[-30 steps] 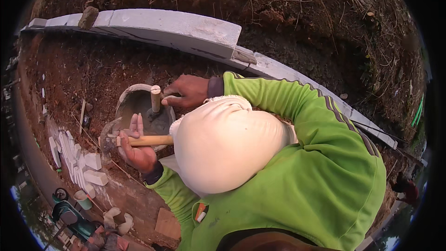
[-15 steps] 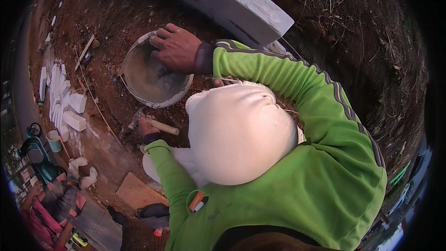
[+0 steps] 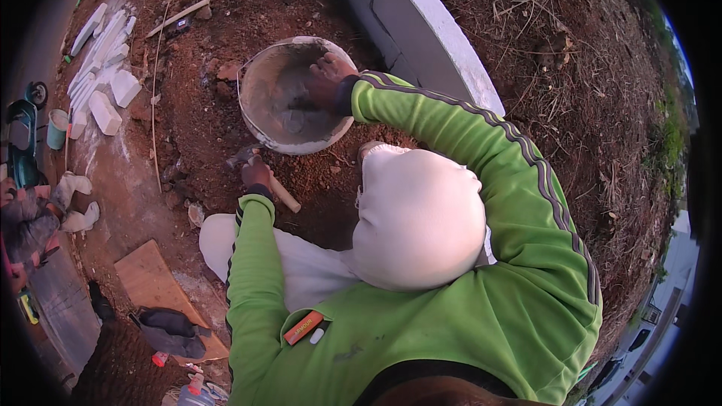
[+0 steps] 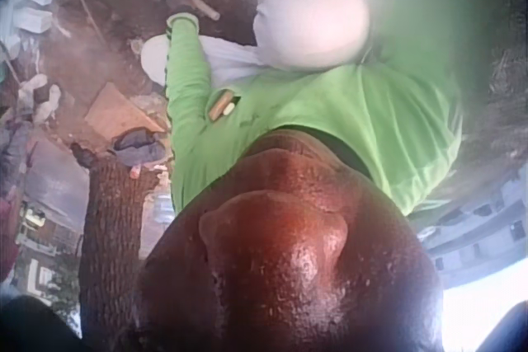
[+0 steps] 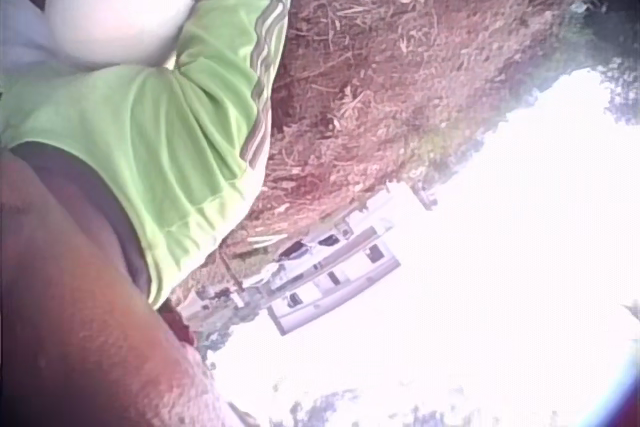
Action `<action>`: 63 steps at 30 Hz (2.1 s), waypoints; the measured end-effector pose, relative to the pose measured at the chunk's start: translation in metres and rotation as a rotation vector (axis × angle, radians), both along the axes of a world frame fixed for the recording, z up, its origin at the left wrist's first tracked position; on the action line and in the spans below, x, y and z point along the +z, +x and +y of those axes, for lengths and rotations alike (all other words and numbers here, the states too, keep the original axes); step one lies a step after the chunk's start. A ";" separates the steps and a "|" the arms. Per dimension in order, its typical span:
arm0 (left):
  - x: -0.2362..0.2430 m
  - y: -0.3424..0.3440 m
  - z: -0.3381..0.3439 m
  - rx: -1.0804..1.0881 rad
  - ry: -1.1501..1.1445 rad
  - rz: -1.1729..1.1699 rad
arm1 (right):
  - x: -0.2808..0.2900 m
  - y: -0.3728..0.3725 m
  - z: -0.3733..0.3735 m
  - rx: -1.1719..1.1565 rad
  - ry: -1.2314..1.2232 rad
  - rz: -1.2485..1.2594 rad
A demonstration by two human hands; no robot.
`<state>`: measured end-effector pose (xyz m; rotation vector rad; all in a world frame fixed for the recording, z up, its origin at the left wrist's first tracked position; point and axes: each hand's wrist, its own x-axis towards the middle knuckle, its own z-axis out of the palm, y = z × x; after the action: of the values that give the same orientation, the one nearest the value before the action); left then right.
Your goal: The person applies mortar to white bricks using a trowel and places them on a low wall, tapping them into place with a hammer. They continue this process by adding mortar between the joints and smoothing it with the trowel.
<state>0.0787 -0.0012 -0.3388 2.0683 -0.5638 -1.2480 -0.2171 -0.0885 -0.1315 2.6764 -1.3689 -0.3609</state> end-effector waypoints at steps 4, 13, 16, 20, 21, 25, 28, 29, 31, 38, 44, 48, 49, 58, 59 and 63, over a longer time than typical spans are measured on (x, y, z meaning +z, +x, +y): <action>-0.007 0.006 0.010 -0.088 0.244 0.092 | 0.089 0.006 0.023 -0.060 0.189 -0.009; 0.123 -0.020 -0.019 -0.310 -0.331 -0.095 | 0.092 -0.083 0.088 -0.183 -0.067 -0.266; 0.130 -0.027 -0.027 -0.176 -0.508 0.313 | 0.061 -0.096 0.117 -0.253 -0.094 -0.419; 0.130 -0.036 -0.036 -0.122 -0.470 0.391 | -0.012 -0.108 0.154 -0.274 -0.162 -0.371; 0.139 -0.040 -0.036 -0.122 -0.430 0.374 | -0.020 -0.110 0.159 -0.262 -0.177 -0.331; 0.130 -0.042 -0.042 -0.086 -0.440 0.328 | -0.022 -0.124 0.186 -0.321 -0.108 -0.378; 0.118 -0.030 -0.040 -0.128 -0.445 0.363 | -0.004 -0.134 0.203 -0.425 -0.034 -0.559; 0.121 -0.031 -0.042 -0.135 -0.437 0.384 | 0.010 -0.142 0.212 -0.486 -0.014 -0.661; 0.131 -0.033 -0.037 -0.158 -0.406 0.430 | 0.029 -0.142 0.222 -0.625 0.068 -0.932; 0.151 -0.045 -0.024 -0.172 -0.549 -0.539 | 0.057 -0.111 0.142 -0.673 1.071 -1.696; 0.226 -0.092 0.014 -0.609 -0.608 0.327 | 0.080 -0.060 0.094 -0.419 1.225 -2.054; 0.245 -0.141 0.041 -0.720 -0.462 0.980 | 0.060 -0.040 0.081 -0.344 1.226 -2.048; 0.243 -0.146 0.042 -0.731 -0.482 1.031 | 0.059 -0.040 0.080 -0.350 1.230 -2.018; 0.226 -0.140 0.049 -0.657 -0.379 1.713 | 0.057 -0.024 0.093 -0.224 1.576 -2.000; 0.223 -0.141 0.049 -0.678 -0.277 1.854 | 0.044 -0.031 0.092 -0.257 1.573 -2.060; 0.223 -0.147 0.053 -0.598 -0.264 1.983 | 0.030 -0.031 0.090 -0.301 1.510 -2.204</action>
<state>-0.0683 0.0517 -0.1161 -0.2193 -0.2351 -2.4947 -0.2478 0.0016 -0.1020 -0.5808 0.3761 -0.8970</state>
